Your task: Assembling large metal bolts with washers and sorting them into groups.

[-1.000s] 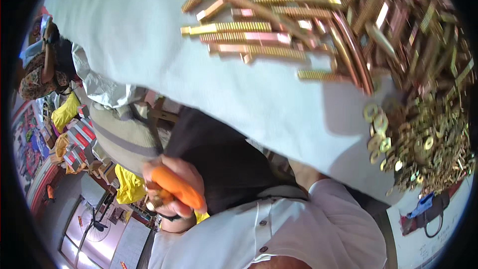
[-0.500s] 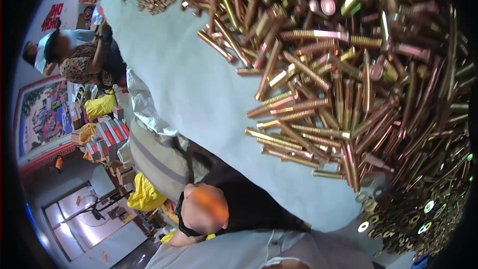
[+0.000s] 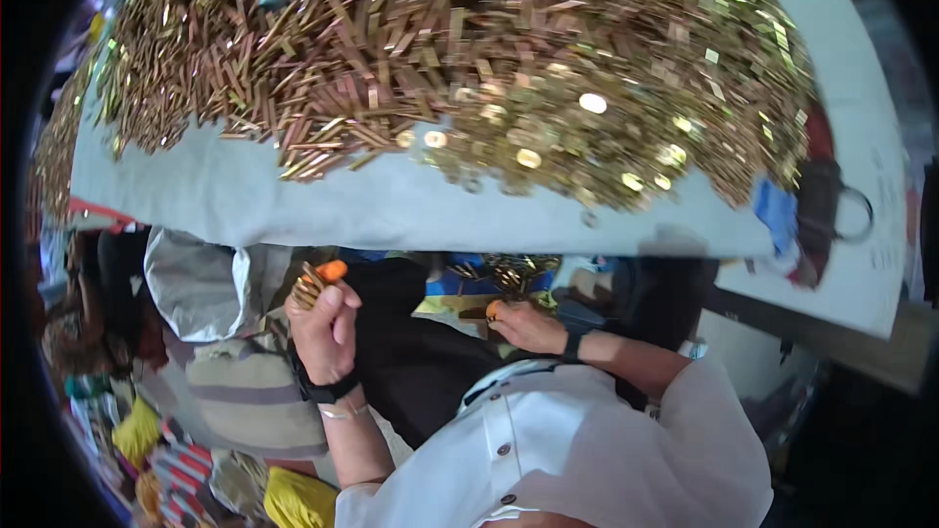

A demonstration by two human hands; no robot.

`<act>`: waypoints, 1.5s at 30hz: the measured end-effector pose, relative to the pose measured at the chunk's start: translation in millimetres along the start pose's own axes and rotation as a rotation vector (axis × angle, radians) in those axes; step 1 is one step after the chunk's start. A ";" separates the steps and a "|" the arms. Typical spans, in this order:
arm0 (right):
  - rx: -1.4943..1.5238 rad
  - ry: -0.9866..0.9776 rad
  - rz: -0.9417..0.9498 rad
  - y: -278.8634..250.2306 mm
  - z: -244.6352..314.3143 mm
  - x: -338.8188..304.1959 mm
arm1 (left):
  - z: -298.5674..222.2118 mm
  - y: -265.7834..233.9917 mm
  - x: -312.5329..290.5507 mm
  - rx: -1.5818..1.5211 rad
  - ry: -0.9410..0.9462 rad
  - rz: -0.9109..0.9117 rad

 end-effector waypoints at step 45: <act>0.299 -0.106 -0.874 -234.6 33.4 -111.6 | 113.3 220.3 -85.1 0.173 -0.418 0.480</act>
Point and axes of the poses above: each hand's wrist, its own x-axis towards the middle knuckle, its own y-axis out of the palm, z = x × y, the point moved 2 cm from there along x, towards the middle knuckle, and after that the axes turned 2 degrees about x, right-handed, at the moved point
